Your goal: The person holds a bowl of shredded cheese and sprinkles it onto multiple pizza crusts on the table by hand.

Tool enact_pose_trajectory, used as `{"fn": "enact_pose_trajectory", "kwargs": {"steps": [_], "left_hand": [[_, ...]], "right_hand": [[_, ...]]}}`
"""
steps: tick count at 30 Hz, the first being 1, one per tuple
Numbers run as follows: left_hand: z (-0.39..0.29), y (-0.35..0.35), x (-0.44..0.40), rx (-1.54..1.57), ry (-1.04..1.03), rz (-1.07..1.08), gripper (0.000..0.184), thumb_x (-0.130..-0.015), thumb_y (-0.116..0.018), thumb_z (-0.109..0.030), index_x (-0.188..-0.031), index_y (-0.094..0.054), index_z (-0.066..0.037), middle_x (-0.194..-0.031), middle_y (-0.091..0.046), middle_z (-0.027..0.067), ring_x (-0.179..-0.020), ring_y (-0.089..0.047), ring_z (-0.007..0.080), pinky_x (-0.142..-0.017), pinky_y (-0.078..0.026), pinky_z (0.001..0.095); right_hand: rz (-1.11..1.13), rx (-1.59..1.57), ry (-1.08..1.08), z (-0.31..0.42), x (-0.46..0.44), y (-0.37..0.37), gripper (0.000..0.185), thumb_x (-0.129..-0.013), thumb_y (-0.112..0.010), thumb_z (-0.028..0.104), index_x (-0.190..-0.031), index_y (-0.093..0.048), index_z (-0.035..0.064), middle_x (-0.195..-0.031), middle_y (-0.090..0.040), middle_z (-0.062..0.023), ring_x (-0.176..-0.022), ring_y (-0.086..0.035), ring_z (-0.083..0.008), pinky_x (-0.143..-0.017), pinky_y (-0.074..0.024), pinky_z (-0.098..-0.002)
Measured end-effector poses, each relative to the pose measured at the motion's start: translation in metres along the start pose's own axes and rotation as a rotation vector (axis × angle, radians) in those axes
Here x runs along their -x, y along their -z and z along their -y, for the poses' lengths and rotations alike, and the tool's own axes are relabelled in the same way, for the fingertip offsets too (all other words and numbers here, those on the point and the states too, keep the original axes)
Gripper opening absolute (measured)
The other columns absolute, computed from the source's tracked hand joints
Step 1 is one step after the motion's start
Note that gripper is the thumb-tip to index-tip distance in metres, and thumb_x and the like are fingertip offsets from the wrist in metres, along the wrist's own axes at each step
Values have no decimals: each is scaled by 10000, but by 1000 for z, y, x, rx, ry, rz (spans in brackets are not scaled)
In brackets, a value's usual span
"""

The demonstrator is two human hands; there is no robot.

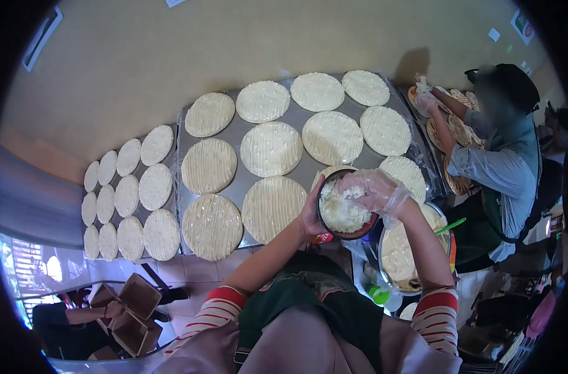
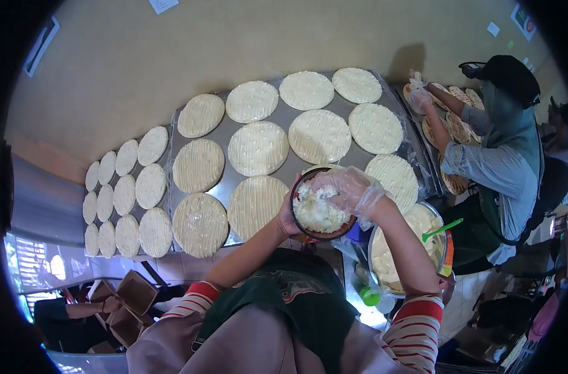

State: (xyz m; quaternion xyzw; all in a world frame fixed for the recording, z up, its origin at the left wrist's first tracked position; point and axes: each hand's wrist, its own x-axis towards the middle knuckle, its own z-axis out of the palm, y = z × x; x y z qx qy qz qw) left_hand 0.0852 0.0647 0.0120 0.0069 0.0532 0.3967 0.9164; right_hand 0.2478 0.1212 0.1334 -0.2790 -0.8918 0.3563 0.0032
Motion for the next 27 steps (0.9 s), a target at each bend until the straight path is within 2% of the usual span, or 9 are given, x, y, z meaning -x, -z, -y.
{"fn": "enact_pose_trajectory", "kwargs": {"steps": [2, 4, 5, 9, 14, 16, 20, 22, 27], "left_hand": [[-2, 0, -4, 4, 6, -37, 746, -837, -420, -670, -1333, -446, -113, -1323, -491, 141, -1194, -490, 330, -1019, -357, 512], [-3, 2, -9, 12, 14, -72, 754, -834, -422, -673, -1336, -440, -111, -1324, -490, 138, -1192, -491, 328, -1022, -352, 511], [-4, 3, -12, 13, 9, -29, 747, -844, -401, -671, -1345, -430, -118, -1335, -478, 137, -1199, -484, 324, -1026, -347, 512], [-4, 4, -20, -7, -6, -27, 756, -837, -392, -685, -1345, -430, -127, -1336, -479, 131, -1197, -487, 321, -1023, -349, 514], [-5, 11, -27, -9, -38, -69, 755, -829, -405, -689, -1337, -444, -133, -1340, -481, 118, -1192, -492, 327, -1019, -353, 518], [-4, 13, -28, 15, -22, -63, 747, -834, -399, -686, -1336, -448, -135, -1336, -483, 121, -1184, -500, 324, -1016, -362, 507], [-3, 17, -33, 34, -20, -35, 747, -836, -393, -686, -1335, -450, -133, -1332, -488, 120, -1185, -500, 321, -1013, -366, 503], [-2, 13, -35, 7, -34, -24, 742, -842, -387, -684, -1327, -458, -127, -1319, -500, 122, -1178, -506, 315, -1005, -377, 497], [-1, 8, -37, -17, -6, -60, 724, -853, -382, -670, -1318, -467, -121, -1303, -514, 118, -1177, -509, 305, -1000, -387, 487]], "right_hand": [[19, 44, -107, -5, -2, -5, 418, -767, -645, 193, -1164, -544, 107, -1186, -521, -165, -1068, -528, -368, -923, -423, -426], [-159, 193, 103, -23, -4, -29, 392, -735, -678, 262, -1086, -592, 109, -1062, -576, -156, -996, -556, -374, -880, -451, -423], [-227, 302, 165, -26, -6, -40, 330, -742, -660, 176, -1063, -615, 114, -975, -594, -161, -945, -571, -375, -858, -463, -422], [-110, 165, 100, -55, -11, -28, 380, -735, -612, 41, -1098, -606, 154, -1037, -611, -134, -999, -574, -337, -879, -463, -402], [-201, -9, 144, -58, -6, -4, 250, -758, -612, 81, -1007, -627, 87, -1032, -618, -141, -969, -577, -348, -848, -462, -411], [-116, -42, -13, -56, -8, -1, 319, -769, -635, 139, -1080, -599, 78, -1031, -616, -149, -961, -579, -352, -826, -466, -412], [-147, -38, 4, -43, -5, -2, 275, -775, -642, 156, -1039, -629, 83, -987, -618, -159, -926, -590, -335, -850, -462, -389], [-245, 48, 177, -56, -5, -19, 241, -756, -639, 116, -995, -635, 78, -964, -618, -139, -924, -594, -320, -843, -467, -393], [-91, 201, 33, -71, -9, -27, 283, -726, -626, 49, -1004, -653, 91, -936, -628, -131, -905, -604, -323, -821, -481, -391]]}}
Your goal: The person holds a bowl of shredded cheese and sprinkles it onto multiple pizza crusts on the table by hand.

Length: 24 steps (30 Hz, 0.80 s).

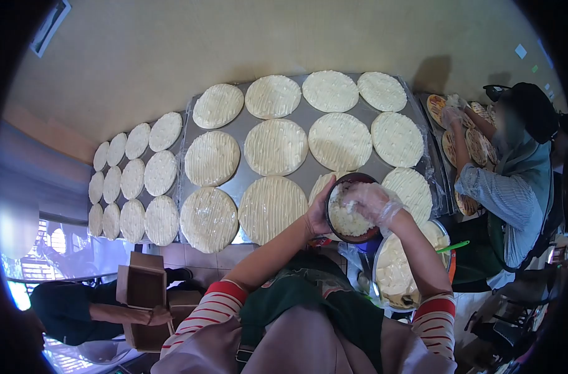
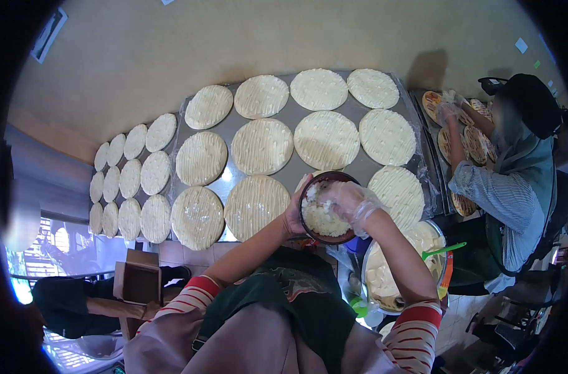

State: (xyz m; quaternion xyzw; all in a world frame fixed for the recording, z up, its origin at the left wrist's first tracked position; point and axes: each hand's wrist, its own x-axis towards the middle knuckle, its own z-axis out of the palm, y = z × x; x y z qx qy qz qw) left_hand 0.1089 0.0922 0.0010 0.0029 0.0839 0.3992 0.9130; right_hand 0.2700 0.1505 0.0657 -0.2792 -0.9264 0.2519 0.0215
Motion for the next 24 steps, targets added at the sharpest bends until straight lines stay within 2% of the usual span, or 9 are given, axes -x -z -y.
{"fn": "enact_pose_trajectory", "kwargs": {"steps": [2, 4, 12, 15, 17, 20, 21, 23, 24], "left_hand": [[0, 3, 0, -22, -2, -8, 715, -852, -390, -667, -1313, -471, -126, -1307, -510, 115, -1180, -506, 305, -1010, -374, 495], [-1, 1, 1, -8, -4, -7, 714, -847, -397, -669, -1313, -470, -133, -1313, -504, 116, -1185, -501, 308, -1011, -366, 507], [6, 8, -20, -6, 63, -19, 763, -786, -427, -733, -1282, -495, -157, -1317, -497, 119, -1185, -486, 317, -1006, -336, 551], [4, 6, -18, -45, 53, -68, 805, -735, -463, -770, -1248, -520, -151, -1312, -499, 118, -1197, -460, 313, -1000, -314, 567], [3, 7, -21, -8, 75, 81, 800, -736, -471, -763, -1245, -522, -148, -1315, -492, 119, -1206, -445, 311, -1000, -300, 575], [1, -4, -13, -59, 63, -32, 785, -755, -469, -741, -1271, -500, -149, -1322, -484, 122, -1204, -451, 310, -997, -314, 569], [5, -7, -13, -103, 51, -123, 783, -763, -465, -734, -1284, -489, -150, -1322, -485, 120, -1203, -455, 310, -999, -320, 564], [3, 10, -24, 14, 65, 83, 791, -769, -458, -728, -1309, -464, -149, -1323, -486, 116, -1201, -467, 314, -1009, -332, 549], [0, 19, -27, 45, 56, 78, 787, -779, -446, -723, -1317, -456, -150, -1326, -485, 115, -1199, -473, 316, -1014, -333, 543]], "right_hand": [[48, -85, 20, -5, 2, 7, 279, -739, -625, 60, -1012, -658, 105, -933, -630, -137, -901, -605, -335, -814, -481, -390], [-163, -366, 114, -6, 7, 10, 263, -729, -610, 29, -973, -669, 106, -890, -630, -140, -881, -604, -332, -795, -478, -394], [-315, -310, 56, -6, 15, 3, 132, -768, -600, 53, -891, -647, 46, -880, -634, -136, -839, -602, -307, -756, -469, -384], [-264, -189, 18, 1, 14, 6, 286, -738, -608, 31, -1023, -616, 48, -978, -619, -167, -925, -593, -353, -820, -467, -406], [-79, -21, -6, 20, 14, 21, 417, -705, -661, 53, -1116, -590, 48, -1038, -634, -154, -1009, -585, -348, -888, -461, -385], [5, 52, -102, -3, 4, 1, 394, -681, -683, 53, -1070, -625, 60, -1021, -645, -140, -982, -598, -323, -874, -463, -386], [-36, -25, -47, -6, 0, 2, 359, -681, -689, 47, -1036, -643, 64, -1008, -651, -133, -962, -607, -306, -857, -468, -377], [-297, -202, 31, -32, 14, 3, 250, -706, -701, 49, -953, -684, 79, -954, -667, -109, -902, -628, -247, -807, -478, -338], [-254, -266, -57, -25, 11, 11, 258, -734, -697, 63, -989, -666, 72, -959, -658, -121, -850, -638, -252, -752, -500, -330]]}}
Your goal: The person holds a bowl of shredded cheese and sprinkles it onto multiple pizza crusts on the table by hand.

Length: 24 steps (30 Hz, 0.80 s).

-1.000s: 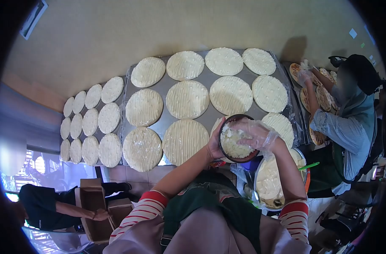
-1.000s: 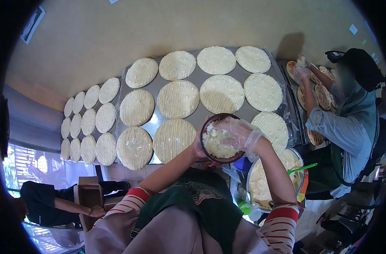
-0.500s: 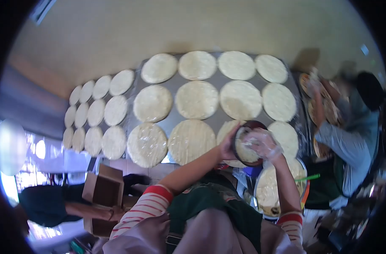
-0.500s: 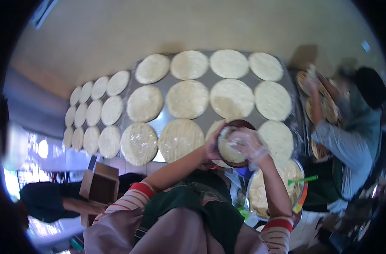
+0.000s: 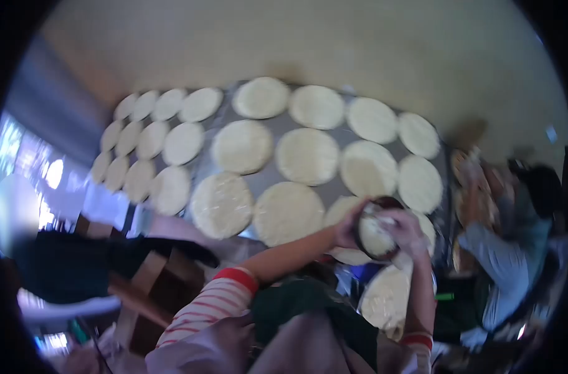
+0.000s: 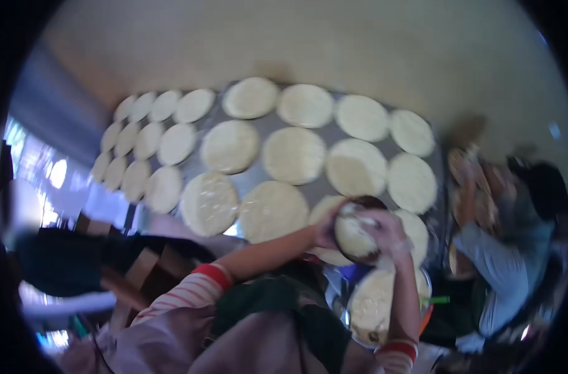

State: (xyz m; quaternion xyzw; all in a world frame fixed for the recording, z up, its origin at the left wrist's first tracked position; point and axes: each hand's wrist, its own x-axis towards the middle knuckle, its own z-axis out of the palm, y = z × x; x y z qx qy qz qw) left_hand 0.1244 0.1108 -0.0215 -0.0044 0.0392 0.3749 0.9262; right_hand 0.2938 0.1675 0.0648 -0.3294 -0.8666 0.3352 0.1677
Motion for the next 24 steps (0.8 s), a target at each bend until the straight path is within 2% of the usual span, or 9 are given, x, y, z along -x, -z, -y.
{"fn": "enact_pose_trajectory", "kwargs": {"steps": [2, 4, 8, 11, 17, 20, 21, 23, 24], "left_hand": [[-7, -3, -5, 2, -16, -40, 770, -801, -419, -712, -1327, -445, -150, -1331, -483, 117, -1199, -480, 320, -1020, -334, 539], [-8, -15, -8, -40, -37, -57, 752, -822, -397, -701, -1331, -441, -149, -1329, -485, 124, -1201, -482, 323, -1022, -336, 536], [-5, -20, -24, -39, -15, -91, 765, -832, -369, -702, -1344, -426, -136, -1330, -486, 124, -1200, -483, 327, -1020, -342, 528], [0, -18, -40, -19, -7, -73, 783, -834, -348, -708, -1359, -409, -129, -1340, -478, 120, -1203, -482, 324, -1014, -347, 528], [-1, -23, -47, -14, -45, -45, 781, -831, -360, -707, -1341, -429, -120, -1328, -486, 136, -1198, -486, 334, -1003, -361, 531], [-8, -10, -33, -5, -94, -79, 781, -833, -367, -700, -1335, -431, -105, -1321, -492, 149, -1199, -486, 345, -1010, -355, 533], [-11, -6, -27, 11, -130, -88, 783, -833, -370, -698, -1334, -430, -99, -1320, -491, 153, -1199, -485, 348, -1014, -351, 534], [-15, -9, -17, 56, -143, -92, 775, -837, -377, -687, -1337, -427, -96, -1325, -485, 160, -1205, -478, 354, -1019, -345, 536], [-17, -14, -12, 68, -161, -82, 768, -841, -383, -678, -1342, -424, -97, -1331, -479, 159, -1212, -470, 358, -1021, -340, 539]], "right_hand": [[6, -525, -257, 16, -4, 7, 223, -774, -701, 63, -986, -658, 10, -985, -660, -86, -885, -626, -159, -783, -517, -303], [-89, -963, -510, 18, 3, 5, 251, -810, -691, 103, -1034, -630, 6, -1018, -637, -77, -908, -614, -148, -811, -527, -288], [-237, -1315, -573, -2, 30, 22, 313, -835, -650, 65, -1134, -572, 15, -1064, -618, -90, -957, -605, -169, -854, -505, -279], [-305, -1511, -430, -38, 59, 42, 329, -839, -636, 46, -1158, -557, 21, -1073, -615, -92, -951, -609, -167, -857, -496, -273], [-563, -1157, -549, -152, 110, 71, 305, -818, -668, 60, -1113, -600, 20, -997, -636, -83, -875, -621, -144, -797, -511, -260], [-515, -536, -686, -188, 118, 74, 197, -798, -664, 64, -993, -677, 38, -818, -642, -55, -695, -605, -100, -639, -519, -267], [-516, -543, -691, -190, 114, 75, 197, -798, -664, 64, -993, -677, 38, -818, -642, -55, -695, -605, -100, -639, -519, -267], [-317, -24, -652, -190, 105, 79, 222, -781, -626, 64, -995, -685, 60, -850, -668, -88, -698, -624, -130, -653, -510, -294], [-341, 116, -466, -197, 97, 74, 240, -763, -596, 71, -985, -687, 64, -862, -684, -113, -691, -636, -174, -658, -503, -311]]}}
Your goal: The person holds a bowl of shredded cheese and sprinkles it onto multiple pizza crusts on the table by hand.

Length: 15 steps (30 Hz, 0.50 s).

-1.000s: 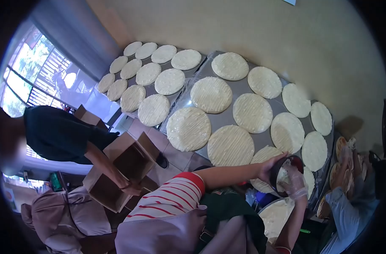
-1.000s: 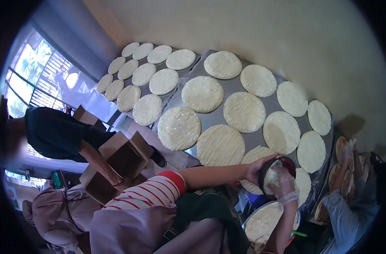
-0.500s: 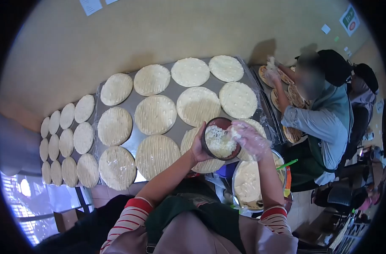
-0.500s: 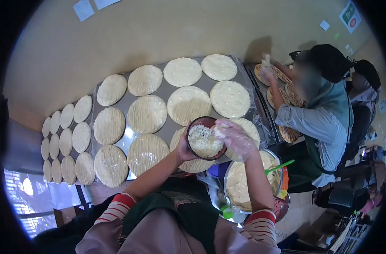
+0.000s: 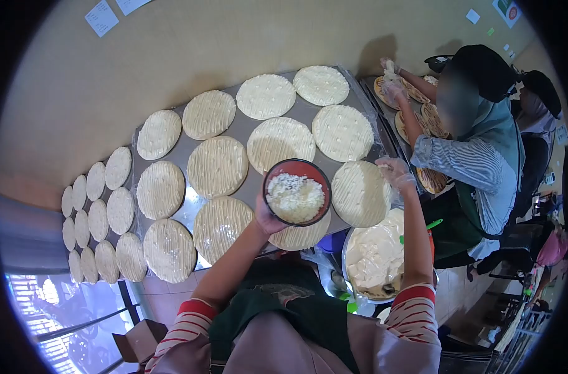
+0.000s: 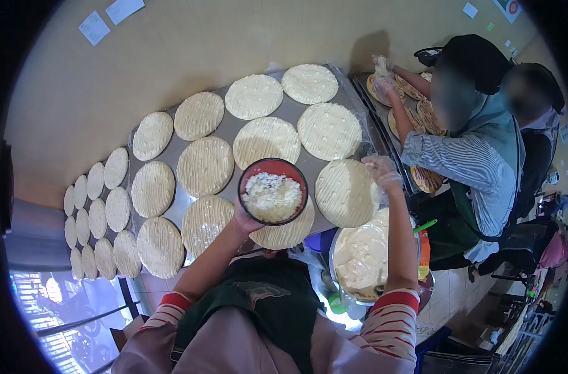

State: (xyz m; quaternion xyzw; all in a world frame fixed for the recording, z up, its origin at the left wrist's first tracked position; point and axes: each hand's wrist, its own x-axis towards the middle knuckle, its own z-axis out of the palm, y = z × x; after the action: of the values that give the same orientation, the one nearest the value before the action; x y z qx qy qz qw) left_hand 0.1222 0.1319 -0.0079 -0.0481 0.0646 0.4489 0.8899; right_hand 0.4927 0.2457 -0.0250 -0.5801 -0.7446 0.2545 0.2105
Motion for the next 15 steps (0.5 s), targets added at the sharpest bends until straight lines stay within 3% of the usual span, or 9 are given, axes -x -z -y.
{"fn": "enact_pose_trajectory", "kwargs": {"steps": [4, 7, 10, 12, 15], "left_hand": [[-12, 9, 22, 57, -35, 77, 708, -855, -414, -612, -1359, -415, -115, -1379, -432, 141, -1257, -418, 350, -1051, -303, 527], [-21, 23, 38, 61, -56, 128, 679, -857, -436, -577, -1372, -407, -136, -1417, -392, 119, -1298, -372, 329, -1070, -278, 515], [-28, 29, 53, 62, -75, 82, 679, -858, -432, -575, -1378, -398, -139, -1421, -385, 120, -1298, -371, 336, -1068, -280, 519], [-33, 32, 60, 26, -96, 126, 686, -859, -426, -579, -1382, -391, -137, -1421, -385, 120, -1298, -369, 341, -1065, -286, 522], [-39, 37, 71, 26, -99, 103, 681, -867, -416, -574, -1383, -388, -131, -1418, -388, 124, -1296, -373, 340, -1062, -290, 525]], "right_hand": [[-66, 318, 178, 6, -18, -21, 207, -802, -580, 113, -973, -691, 76, -887, -677, -126, -770, -649, -234, -689, -509, -327], [53, 434, 67, 13, -31, -35, 181, -791, -588, 123, -930, -701, 103, -888, -660, -148, -846, -637, -291, -738, -503, -365], [85, 253, -98, 23, -34, -51, 153, -781, -601, 130, -894, -703, 118, -828, -646, -137, -832, -635, -297, -740, -499, -380], [-48, 437, 90, 34, -22, -58, 97, -762, -639, 130, -837, -685, 88, -793, -641, -167, -759, -646, -319, -670, -508, -394], [-111, 542, 243, 42, -11, -68, 99, -756, -659, 171, -803, -675, 85, -771, -636, -155, -759, -635, -327, -676, -501, -410]]}}
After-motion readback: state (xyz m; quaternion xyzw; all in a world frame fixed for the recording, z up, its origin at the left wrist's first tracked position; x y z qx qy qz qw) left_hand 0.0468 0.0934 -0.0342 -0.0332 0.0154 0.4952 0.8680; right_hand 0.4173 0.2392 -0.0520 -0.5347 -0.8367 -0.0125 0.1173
